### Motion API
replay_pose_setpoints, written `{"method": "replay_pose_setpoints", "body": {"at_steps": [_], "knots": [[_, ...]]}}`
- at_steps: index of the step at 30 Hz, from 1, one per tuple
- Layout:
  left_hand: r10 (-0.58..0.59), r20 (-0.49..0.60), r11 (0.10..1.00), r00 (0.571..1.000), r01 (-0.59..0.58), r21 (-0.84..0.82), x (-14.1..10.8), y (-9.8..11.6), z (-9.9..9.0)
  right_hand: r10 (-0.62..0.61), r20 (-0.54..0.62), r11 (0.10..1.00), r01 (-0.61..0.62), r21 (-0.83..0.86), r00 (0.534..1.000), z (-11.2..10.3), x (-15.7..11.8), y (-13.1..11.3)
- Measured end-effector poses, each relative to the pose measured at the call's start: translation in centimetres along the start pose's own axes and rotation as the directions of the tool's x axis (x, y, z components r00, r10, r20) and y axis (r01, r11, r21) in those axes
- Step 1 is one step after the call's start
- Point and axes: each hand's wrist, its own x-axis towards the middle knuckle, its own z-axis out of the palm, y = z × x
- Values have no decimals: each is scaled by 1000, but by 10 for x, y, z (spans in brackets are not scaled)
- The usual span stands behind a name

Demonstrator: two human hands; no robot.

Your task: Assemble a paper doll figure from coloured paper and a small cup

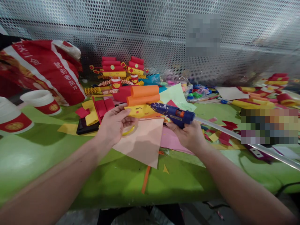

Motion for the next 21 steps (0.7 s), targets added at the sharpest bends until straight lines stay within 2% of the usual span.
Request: {"method": "replay_pose_setpoints", "body": {"at_steps": [11, 21], "knots": [[30, 52, 999, 998, -28, -39, -1, 2, -2, -32, -12, 998, 31, -62, 999, -2, 4, 4], [23, 75, 999, 997, -21, -36, 0, 4, -5, 11, 16, 998, -10, -61, 1000, -8, 9, 3]]}}
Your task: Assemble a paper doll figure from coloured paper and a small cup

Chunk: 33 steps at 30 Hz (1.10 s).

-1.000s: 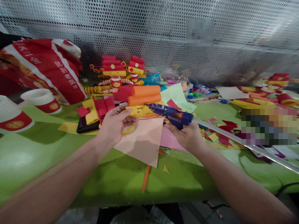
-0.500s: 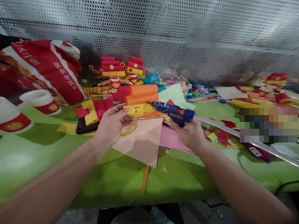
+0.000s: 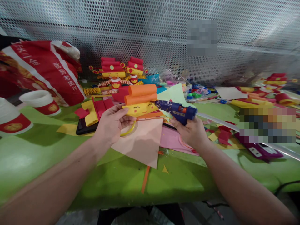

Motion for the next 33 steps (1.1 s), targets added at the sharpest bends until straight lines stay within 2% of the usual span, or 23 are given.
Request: {"method": "replay_pose_setpoints", "body": {"at_steps": [11, 15, 19, 23, 25, 30, 33], "knots": [[37, -46, 999, 998, -36, 14, 5, -3, -2, 154, 13, 988, -154, -34, 988, -1, 2, 8], [52, -64, 998, 997, -50, 39, 7, -3, -3, 290, -27, 955, -292, -58, 957, -3, 9, 18], [50, -67, 998, 997, -48, 34, 8, -2, -3, 503, -60, 864, -503, 22, 862, -8, 20, 40], [49, -80, 999, 996, -48, 20, 9, -1, -2, 610, -99, 771, -559, 305, 786, -17, 27, 65], [44, -89, 999, 995, -42, 17, 9, 0, -2, 683, -124, 699, -594, 398, 720, -22, 28, 74], [47, -66, 999, 997, -47, 5, 9, -1, -3, 858, -87, 500, -781, 373, 507, -30, 29, 92], [34, -57, 999, 998, -33, 17, 10, -3, -4, 889, -50, 440, -822, 362, 454, -26, 29, 101]]}}
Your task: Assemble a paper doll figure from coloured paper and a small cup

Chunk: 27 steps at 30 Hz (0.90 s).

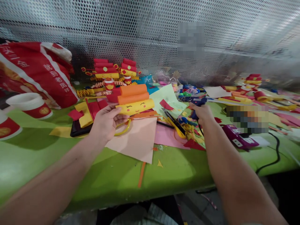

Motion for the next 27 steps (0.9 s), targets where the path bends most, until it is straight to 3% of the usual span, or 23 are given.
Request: {"method": "replay_pose_setpoints", "body": {"at_steps": [5, 9, 10, 12, 14, 15, 17, 18, 20, 22, 24, 27], "knots": [[-34, -7, 999, 999, 35, 18, 1, -3, 1, 50, 61, 993, -43, -108, 997, 4, 14, 11], [-38, -14, 999, 999, 38, 12, 1, -1, 2, 77, -4, 940, -74, -334, 997, -5, 25, 13], [-32, -19, 999, 999, 32, 13, 1, -1, 3, 77, -26, 895, -81, -440, 997, -8, 26, 11], [-13, -34, 1000, 999, 13, 10, 1, 0, 3, 26, -47, 702, -52, -711, 999, -11, 24, 6], [-5, -41, 1000, 999, 5, 5, 1, 1, 3, -125, -22, 560, 52, -827, 992, -8, 15, 0], [-7, -43, 1000, 999, 7, 4, 1, 1, 3, -224, 18, 536, 139, -833, 974, -3, 8, -2], [-13, -46, 1000, 999, 13, 4, 1, 2, 3, -381, 166, 510, 356, -783, 909, 10, -7, -4], [-16, -48, 1000, 999, 17, 5, 1, 2, 3, -447, 290, 481, 501, -720, 846, 19, -15, -4], [-19, -53, 1000, 998, 19, 8, 1, 2, 3, -538, 517, 363, 737, -570, 666, 37, -28, -1], [-16, -55, 1000, 998, 17, 6, 1, 3, 3, -575, 627, 263, 844, -467, 526, 53, -37, 4], [-15, -54, 1000, 998, 15, -1, 2, 2, 3, -569, 684, 209, 885, -416, 456, 63, -40, 9], [-3, -45, 1000, 999, 2, -15, 2, 2, 2, -560, 710, 191, 900, -393, 428, 67, -40, 12]]}}
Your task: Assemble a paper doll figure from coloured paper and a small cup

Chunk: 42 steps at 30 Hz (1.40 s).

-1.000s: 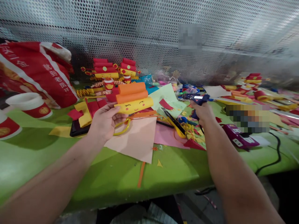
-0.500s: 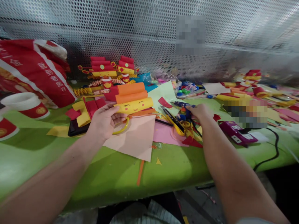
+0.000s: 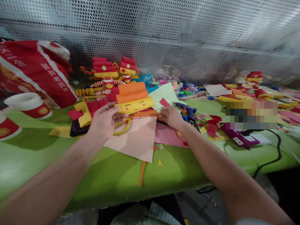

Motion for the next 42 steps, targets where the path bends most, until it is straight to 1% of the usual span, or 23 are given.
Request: {"method": "replay_pose_setpoints", "body": {"at_steps": [2, 4, 6, 7, 8, 9, 10, 12, 13, 16, 18, 20, 22, 24, 27, 29, 32, 36, 42], "knots": [[8, 2, 1000, 1000, -8, -1, 0, 1, -1, -5, -5, 1000, 6, 19, 1000, -4, 0, 3], [12, -10, 1000, 1000, -12, -4, 1, 2, -1, 24, -31, 997, -22, 79, 999, -11, -3, 9], [12, -30, 1000, 999, -12, -9, 1, 4, -1, 142, -84, 969, -121, 215, 986, -19, -8, 17], [13, -40, 1000, 999, -14, -10, 1, 4, -2, 221, -98, 926, -177, 334, 970, -24, -11, 22], [16, -47, 1000, 999, -16, -10, 1, 5, -2, 309, -92, 854, -234, 465, 947, -28, -14, 26], [18, -54, 1000, 998, -19, -10, 2, 5, -2, 399, -86, 758, -276, 591, 913, -31, -18, 31], [21, -59, 1000, 998, -21, -12, 2, 5, -3, 466, -95, 663, -277, 695, 879, -35, -21, 34], [23, -68, 1000, 997, -25, -19, 3, 5, -3, 545, -131, 517, -209, 830, 828, -41, -25, 40], [23, -72, 999, 997, -24, -23, 3, 5, -4, 577, -155, 466, -166, 869, 802, -44, -26, 41], [23, -84, 999, 996, -26, -34, 5, 4, -5, 645, -194, 363, -73, 929, 739, -50, -26, 41], [20, -88, 999, 996, -23, -36, 6, 3, -5, 655, -197, 309, -21, 951, 730, -52, -25, 36], [-2, -79, 1000, 997, 0, -25, 6, 1, -5, 626, -202, 274, 31, 961, 753, -51, -24, 28], [-37, -55, 999, 998, 36, -11, 6, -2, -3, 565, -210, 276, 57, 960, 798, -48, -23, 18], [-69, -28, 998, 997, 69, -2, 4, -6, -1, 490, -212, 311, 58, 949, 845, -45, -22, 7], [-106, 1, 994, 994, 106, 19, -1, -8, 2, 425, -223, 386, 47, 921, 877, -40, -22, -5], [-128, 12, 991, 992, 127, 43, -4, -8, 4, 402, -228, 416, 44, 908, 887, -38, -22, -8], [-153, 18, 986, 988, 151, 65, -8, -8, 7, 391, -235, 438, 44, 898, 890, -37, -22, -8], [-171, 29, 982, 985, 168, 83, -11, -9, 9, 379, -231, 454, 37, 890, 896, -36, -23, -7], [-187, 13, 979, 982, 185, 90, -14, -8, 12, 375, -238, 466, 40, 884, 896, -36, -23, -7]]}}
